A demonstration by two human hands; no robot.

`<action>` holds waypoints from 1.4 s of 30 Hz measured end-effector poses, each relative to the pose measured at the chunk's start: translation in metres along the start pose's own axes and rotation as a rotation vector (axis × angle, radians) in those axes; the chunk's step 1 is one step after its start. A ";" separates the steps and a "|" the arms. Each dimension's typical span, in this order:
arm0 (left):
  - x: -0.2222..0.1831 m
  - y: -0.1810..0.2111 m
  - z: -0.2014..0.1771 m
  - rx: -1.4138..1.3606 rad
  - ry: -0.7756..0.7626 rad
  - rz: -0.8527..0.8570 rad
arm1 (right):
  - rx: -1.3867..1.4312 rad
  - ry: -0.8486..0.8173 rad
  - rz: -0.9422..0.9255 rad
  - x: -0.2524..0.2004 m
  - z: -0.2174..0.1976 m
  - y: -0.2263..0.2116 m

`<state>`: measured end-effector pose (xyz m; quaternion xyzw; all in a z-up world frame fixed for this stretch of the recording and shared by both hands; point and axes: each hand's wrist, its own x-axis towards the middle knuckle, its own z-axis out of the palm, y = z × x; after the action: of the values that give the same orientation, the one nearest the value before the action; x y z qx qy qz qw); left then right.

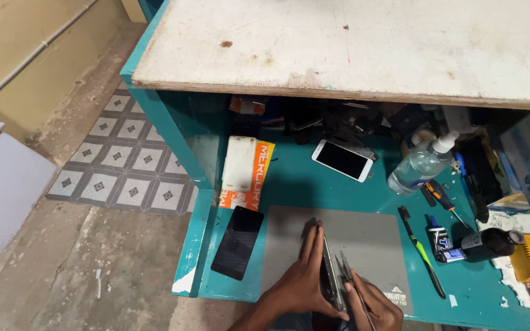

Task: The person is repairing a smartphone by prying open the casing and manipulating internal components. They use a green-handled screwdriver and tweezers to separate the screen assembly from the frame and adjust parts inside the device.

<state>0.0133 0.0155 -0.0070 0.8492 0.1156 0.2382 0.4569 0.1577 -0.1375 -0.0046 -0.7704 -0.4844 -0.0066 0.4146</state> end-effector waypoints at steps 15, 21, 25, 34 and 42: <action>0.000 0.000 0.000 0.017 -0.014 -0.013 | -0.062 0.043 -0.036 0.002 -0.003 -0.008; 0.000 -0.004 0.003 0.044 -0.054 -0.071 | -0.023 0.114 -0.126 0.006 -0.003 -0.012; -0.001 -0.005 0.004 0.022 -0.050 -0.066 | 0.008 0.082 0.006 0.003 -0.002 -0.014; -0.003 -0.007 0.005 0.018 -0.014 -0.037 | -0.061 0.069 0.045 0.001 0.009 0.009; -0.003 -0.008 0.005 0.021 -0.030 -0.032 | -0.114 0.034 0.008 0.000 0.009 0.017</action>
<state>0.0137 0.0150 -0.0170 0.8553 0.1250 0.2170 0.4536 0.1670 -0.1352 -0.0214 -0.7944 -0.4730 -0.0454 0.3782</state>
